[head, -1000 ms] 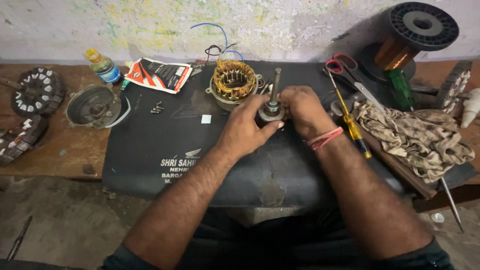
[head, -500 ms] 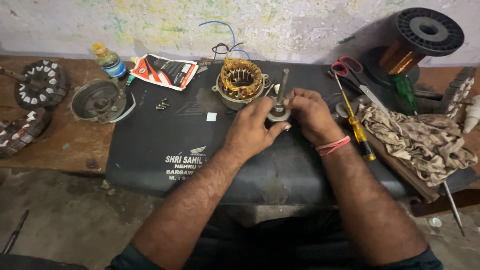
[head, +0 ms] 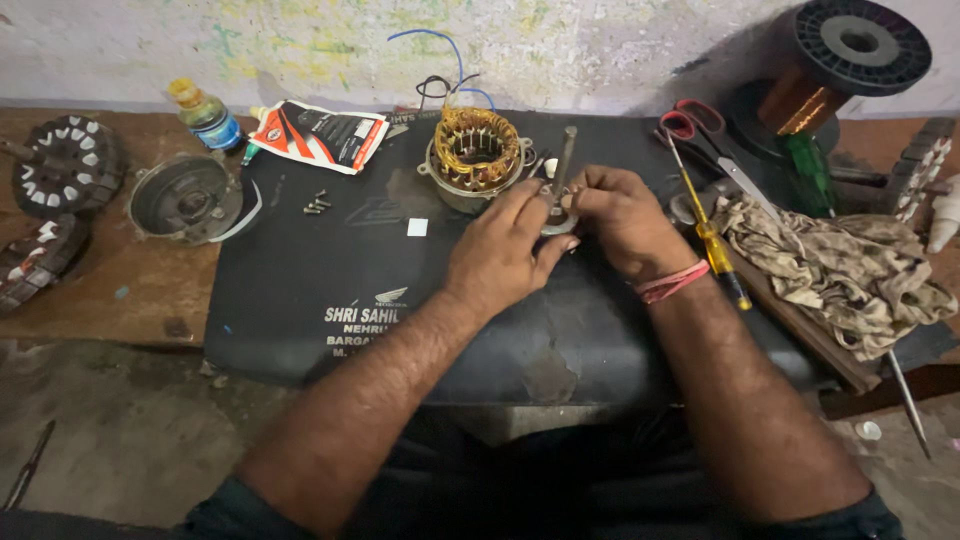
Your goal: The person disassembles a cylindrical electrical component, applies a lubricant to the shaft, and uses a metal bar to adjust internal windings. The person then reassembles the component and continues to adjust the windings.
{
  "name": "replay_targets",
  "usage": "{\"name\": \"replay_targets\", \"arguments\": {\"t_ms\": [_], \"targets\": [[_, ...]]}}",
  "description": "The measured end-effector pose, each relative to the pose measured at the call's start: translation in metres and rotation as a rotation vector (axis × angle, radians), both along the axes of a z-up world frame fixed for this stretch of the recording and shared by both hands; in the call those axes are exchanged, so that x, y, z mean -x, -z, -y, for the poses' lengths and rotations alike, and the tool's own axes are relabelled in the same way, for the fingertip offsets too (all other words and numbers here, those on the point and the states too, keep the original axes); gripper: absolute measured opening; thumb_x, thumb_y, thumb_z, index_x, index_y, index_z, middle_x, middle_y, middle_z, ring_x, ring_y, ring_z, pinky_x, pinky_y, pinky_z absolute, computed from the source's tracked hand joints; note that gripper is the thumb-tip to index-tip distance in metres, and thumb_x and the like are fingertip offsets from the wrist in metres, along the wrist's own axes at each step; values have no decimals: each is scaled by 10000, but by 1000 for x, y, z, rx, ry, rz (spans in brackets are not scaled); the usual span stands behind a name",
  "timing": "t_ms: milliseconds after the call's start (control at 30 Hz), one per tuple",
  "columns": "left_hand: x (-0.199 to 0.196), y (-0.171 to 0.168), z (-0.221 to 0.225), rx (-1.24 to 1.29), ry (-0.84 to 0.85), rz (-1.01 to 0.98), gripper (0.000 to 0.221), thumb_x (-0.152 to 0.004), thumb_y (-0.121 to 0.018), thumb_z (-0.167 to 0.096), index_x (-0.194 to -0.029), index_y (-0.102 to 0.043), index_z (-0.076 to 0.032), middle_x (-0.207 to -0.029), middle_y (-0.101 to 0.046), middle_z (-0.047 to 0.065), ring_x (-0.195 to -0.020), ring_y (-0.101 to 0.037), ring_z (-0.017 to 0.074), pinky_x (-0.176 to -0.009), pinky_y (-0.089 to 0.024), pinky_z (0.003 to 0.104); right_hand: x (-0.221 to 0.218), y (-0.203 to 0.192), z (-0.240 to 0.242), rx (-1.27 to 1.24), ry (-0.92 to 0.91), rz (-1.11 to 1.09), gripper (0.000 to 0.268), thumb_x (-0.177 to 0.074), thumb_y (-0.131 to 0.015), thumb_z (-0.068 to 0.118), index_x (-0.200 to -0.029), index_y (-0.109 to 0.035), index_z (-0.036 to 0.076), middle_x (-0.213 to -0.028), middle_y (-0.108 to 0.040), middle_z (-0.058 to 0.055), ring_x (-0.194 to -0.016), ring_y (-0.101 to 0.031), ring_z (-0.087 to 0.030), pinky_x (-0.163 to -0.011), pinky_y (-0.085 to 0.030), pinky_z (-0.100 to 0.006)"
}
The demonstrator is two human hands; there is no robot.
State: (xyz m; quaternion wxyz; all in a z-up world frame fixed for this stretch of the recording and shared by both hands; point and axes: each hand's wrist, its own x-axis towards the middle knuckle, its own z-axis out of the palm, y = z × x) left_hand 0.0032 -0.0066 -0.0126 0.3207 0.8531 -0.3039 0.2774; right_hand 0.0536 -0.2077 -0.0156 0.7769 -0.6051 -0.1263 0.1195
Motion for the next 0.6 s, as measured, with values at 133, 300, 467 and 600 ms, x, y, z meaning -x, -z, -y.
{"name": "replay_targets", "arguments": {"t_ms": [133,300,467,600], "targets": [[2,0,-2,-10,-13,49,536,-908,-785,-354,-1277,-584,-21,-1349,-602,205,-1224,-628,384,-1018,-536,442,5,0,-3,-34,-14,66,73,-940,-619,83,-884,-632,39,-863,-677,-37,-780,-609,-116,-730,-493,-264],[2,3,-1,104,37,86,592,-869,-828,-336,-1279,-555,-8,-1289,-614,188,-1158,-650,402,-976,-551,458,3,10,-1,-77,70,12,95,-928,-620,112,-856,-645,56,-811,-634,-22,-731,-579,-123,-681,-483,-285],[3,-1,-4,66,33,62,543,-859,-847,-322,-1237,-568,-51,-1288,-616,189,-1149,-655,399,-962,-559,455,-6,17,-4,-33,202,-2,181,-912,-576,157,-764,-640,76,-735,-606,5,-649,-537,-111,-599,-434,-269],[4,-1,-2,80,16,84,521,-844,-850,-325,-1209,-586,-63,-1298,-612,195,-1148,-654,397,-944,-562,449,-5,22,-5,82,221,75,201,-937,-623,140,-751,-620,64,-709,-567,19,-613,-464,-88,-555,-366,-264]]}}
